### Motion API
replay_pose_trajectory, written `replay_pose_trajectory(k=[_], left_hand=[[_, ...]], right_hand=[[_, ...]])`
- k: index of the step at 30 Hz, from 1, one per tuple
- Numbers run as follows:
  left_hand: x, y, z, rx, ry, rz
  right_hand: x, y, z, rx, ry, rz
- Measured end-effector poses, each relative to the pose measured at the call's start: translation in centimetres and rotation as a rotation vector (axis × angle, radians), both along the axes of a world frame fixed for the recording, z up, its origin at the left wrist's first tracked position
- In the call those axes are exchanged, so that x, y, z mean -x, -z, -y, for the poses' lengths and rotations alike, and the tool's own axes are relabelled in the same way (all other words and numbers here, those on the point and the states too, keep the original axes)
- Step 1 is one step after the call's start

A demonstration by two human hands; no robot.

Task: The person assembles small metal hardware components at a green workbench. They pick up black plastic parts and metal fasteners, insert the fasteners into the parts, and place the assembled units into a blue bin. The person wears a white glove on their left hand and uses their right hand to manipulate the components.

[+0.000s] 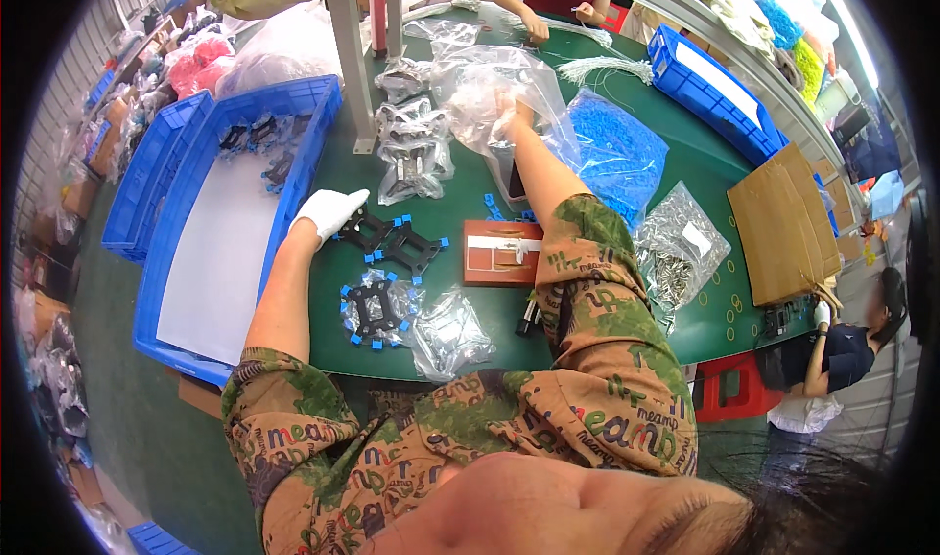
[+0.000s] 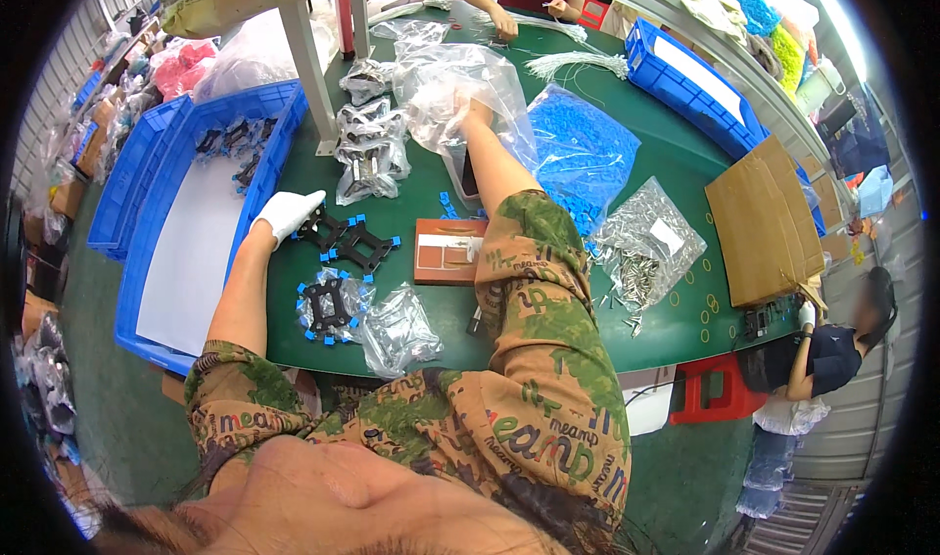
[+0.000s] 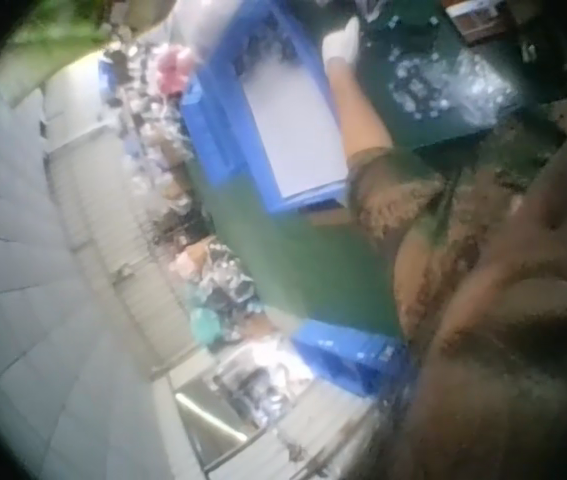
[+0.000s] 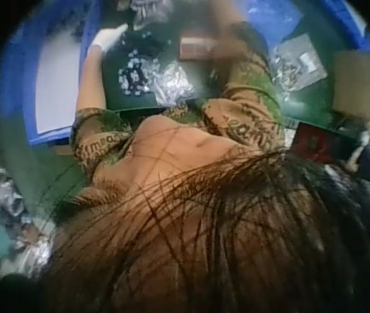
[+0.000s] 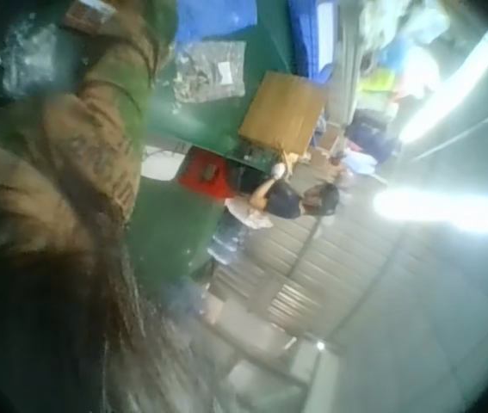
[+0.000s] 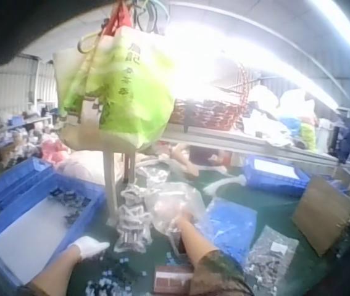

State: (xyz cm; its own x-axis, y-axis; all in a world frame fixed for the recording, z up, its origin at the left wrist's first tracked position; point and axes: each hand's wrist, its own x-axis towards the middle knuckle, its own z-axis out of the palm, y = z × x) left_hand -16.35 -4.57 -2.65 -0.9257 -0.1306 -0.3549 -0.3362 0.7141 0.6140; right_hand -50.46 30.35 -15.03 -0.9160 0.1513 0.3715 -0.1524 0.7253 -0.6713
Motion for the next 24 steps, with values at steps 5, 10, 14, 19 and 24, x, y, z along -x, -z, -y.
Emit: replay_pose_trajectory(k=[5,10,14,19,24], left_hand=[[-0.6,0.5,0.1,-0.154,-0.009,-0.016],[-2.5,1.3,2.5,-0.156,0.042,-0.028],[-2.2,0.9,2.0,-0.304,0.004,-0.034],[-3.1,1.6,2.5,-0.589,-0.202,-0.165],[-6.2,2.4,3.3,-0.796,-0.384,-0.424]], right_hand=[[-1.1,-0.9,-2.6,0.114,-0.122,0.024],[-12.8,-6.9,-0.8,1.069,-0.178,0.399],[-19.7,-11.0,-4.3,1.044,-0.166,0.411],[-25.9,-12.7,-6.3,1.075,-0.172,0.329],[-33.4,-17.6,-4.5,1.017,-0.539,0.454]])
